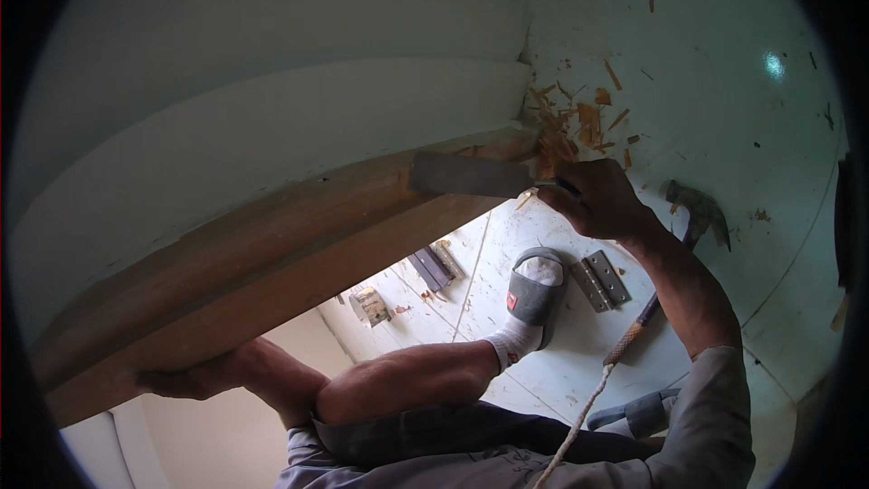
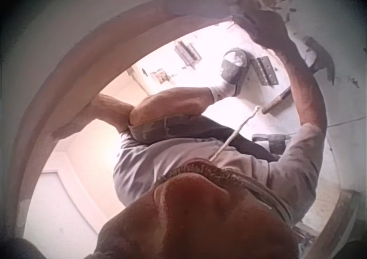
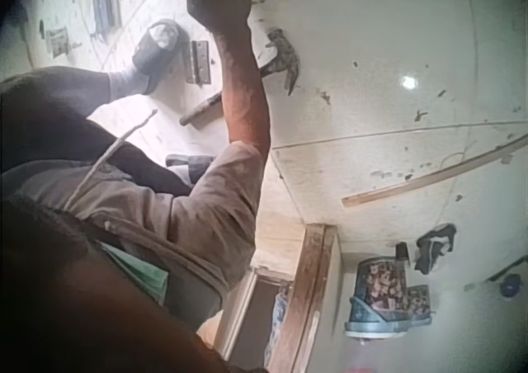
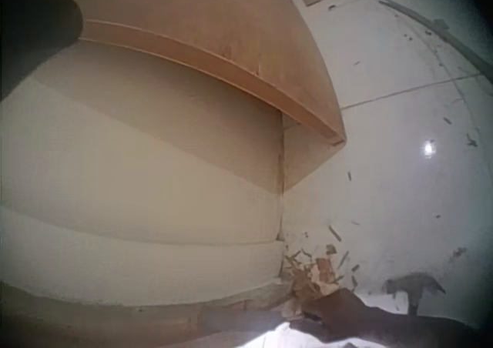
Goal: The recorder is using a chisel and hammer to create a recessed area in a wooden door frame for a hinge.
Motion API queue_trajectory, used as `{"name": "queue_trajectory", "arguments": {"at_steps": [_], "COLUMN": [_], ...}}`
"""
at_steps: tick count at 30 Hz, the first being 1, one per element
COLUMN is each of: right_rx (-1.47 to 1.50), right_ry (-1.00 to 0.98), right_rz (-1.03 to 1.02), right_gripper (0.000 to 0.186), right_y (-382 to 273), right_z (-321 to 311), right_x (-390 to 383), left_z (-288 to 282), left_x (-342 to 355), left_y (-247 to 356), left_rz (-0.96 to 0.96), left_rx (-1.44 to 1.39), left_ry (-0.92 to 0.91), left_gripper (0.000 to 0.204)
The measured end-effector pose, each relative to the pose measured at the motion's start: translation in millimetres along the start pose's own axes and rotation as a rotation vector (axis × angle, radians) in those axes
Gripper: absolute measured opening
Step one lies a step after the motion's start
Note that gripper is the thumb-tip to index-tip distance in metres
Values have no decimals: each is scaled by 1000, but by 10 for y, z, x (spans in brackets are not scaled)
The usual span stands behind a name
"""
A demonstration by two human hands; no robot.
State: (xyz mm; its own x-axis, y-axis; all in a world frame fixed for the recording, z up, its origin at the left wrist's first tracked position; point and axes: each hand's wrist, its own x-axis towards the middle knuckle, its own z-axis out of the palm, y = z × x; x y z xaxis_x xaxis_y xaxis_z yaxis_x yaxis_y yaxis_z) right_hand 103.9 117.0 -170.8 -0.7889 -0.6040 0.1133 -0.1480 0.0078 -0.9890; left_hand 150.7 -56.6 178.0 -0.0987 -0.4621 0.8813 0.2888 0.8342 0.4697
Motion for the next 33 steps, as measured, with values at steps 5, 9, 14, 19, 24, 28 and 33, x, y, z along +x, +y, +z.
{"name": "queue_trajectory", "arguments": {"at_steps": [5,9,14,19,24,28,33], "right_rx": [-16,-19,-128,-118,-192,-170,-40], "right_ry": [-10,17,-18,-24,-24,-12,51], "right_rz": [1,-36,-71,-86,-167,-165,-131], "right_gripper": [50,49,39,39,39,38,39], "right_y": [54,-5,136,112,38,59,201], "right_z": [8,-1,-64,-128,-325,-209,207], "right_x": [-33,22,130,222,415,346,106], "left_z": [58,43,85,-12,-23,121,116], "left_x": [-83,0,-61,50,53,-78,-60], "left_y": [-53,22,-129,-61,-29,-50,-34], "left_rz": [44,60,110,129,158,168,75], "left_rx": [71,41,95,163,233,169,92], "left_ry": [28,0,79,-2,39,86,77], "left_gripper": [59,59,59,53,52,54,55]}}
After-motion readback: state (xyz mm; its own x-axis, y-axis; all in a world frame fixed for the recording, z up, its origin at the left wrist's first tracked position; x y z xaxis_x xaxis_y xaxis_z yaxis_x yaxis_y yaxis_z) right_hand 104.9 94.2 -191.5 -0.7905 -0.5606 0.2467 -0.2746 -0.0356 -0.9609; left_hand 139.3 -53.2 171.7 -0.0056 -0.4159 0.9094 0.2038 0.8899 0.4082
